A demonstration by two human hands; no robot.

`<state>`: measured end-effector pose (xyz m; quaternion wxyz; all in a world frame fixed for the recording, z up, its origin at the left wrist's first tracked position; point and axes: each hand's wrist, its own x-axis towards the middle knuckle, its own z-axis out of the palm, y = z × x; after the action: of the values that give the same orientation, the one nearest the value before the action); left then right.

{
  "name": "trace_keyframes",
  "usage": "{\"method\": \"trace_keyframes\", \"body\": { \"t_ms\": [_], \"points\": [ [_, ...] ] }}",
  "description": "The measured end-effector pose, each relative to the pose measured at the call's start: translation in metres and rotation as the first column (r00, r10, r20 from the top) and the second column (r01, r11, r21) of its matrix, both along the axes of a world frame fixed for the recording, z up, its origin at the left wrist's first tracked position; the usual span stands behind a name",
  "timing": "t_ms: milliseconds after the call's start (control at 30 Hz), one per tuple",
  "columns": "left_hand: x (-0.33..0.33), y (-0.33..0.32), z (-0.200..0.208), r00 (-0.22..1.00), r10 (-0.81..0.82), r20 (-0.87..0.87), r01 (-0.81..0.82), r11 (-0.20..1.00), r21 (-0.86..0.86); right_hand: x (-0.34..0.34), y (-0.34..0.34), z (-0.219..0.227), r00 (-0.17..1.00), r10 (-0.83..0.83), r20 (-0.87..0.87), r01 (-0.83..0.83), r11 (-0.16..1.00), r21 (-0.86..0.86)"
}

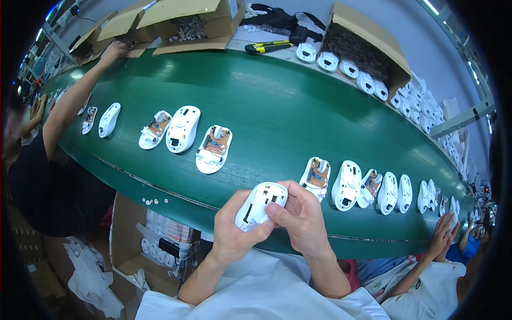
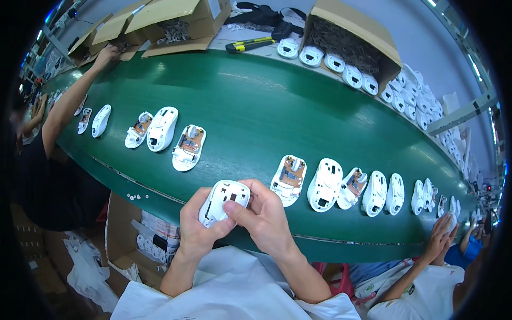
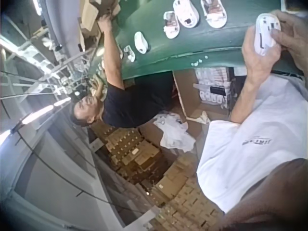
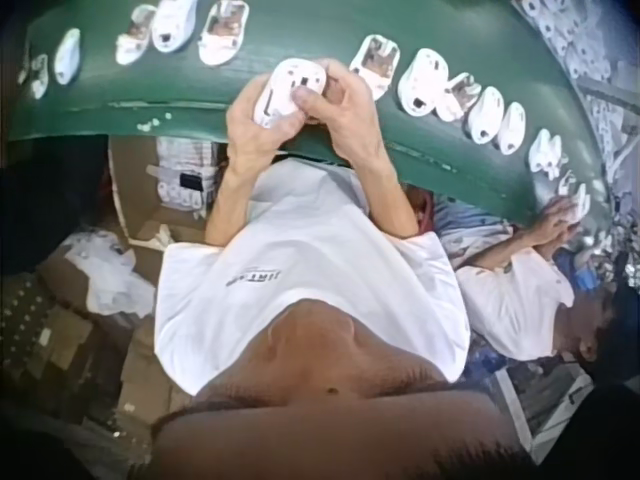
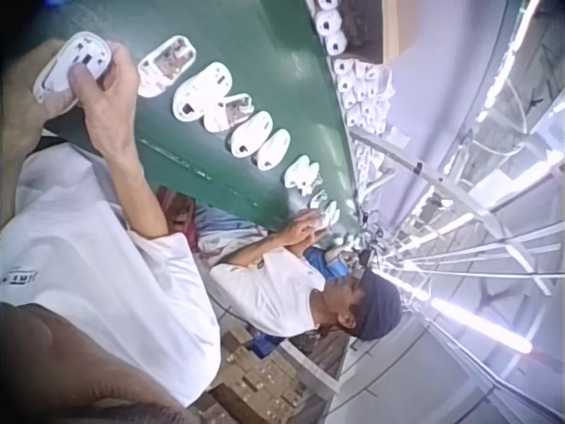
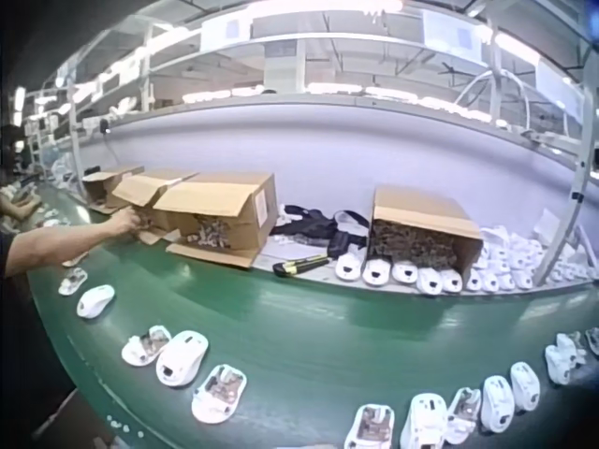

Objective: The person assembles computer mice by retrieving components from cardboard boxes, inserting small plastic parts into mouse shells by hand, and placing the assembled mouse shells onto the conveyor belt.

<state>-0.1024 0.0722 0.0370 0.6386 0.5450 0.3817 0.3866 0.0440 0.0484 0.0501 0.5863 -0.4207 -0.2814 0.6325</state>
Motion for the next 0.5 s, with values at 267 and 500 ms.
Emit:
{"method": "trace_keyframes", "body": {
  "t_ms": [267,500],
  "points": [
    [0.002,-0.004,-0.015,0.965,0.034,0.258,0.011,0.985,-0.173,0.014,-0.001,-0.007,0.992,0.076,-0.098,-0.089,0.988,-0.129],
    [0.005,-0.005,-0.013,0.976,0.021,0.217,0.014,0.987,-0.159,0.012,0.004,-0.009,0.980,0.150,0.130,-0.115,0.964,-0.240]
  ]
}}
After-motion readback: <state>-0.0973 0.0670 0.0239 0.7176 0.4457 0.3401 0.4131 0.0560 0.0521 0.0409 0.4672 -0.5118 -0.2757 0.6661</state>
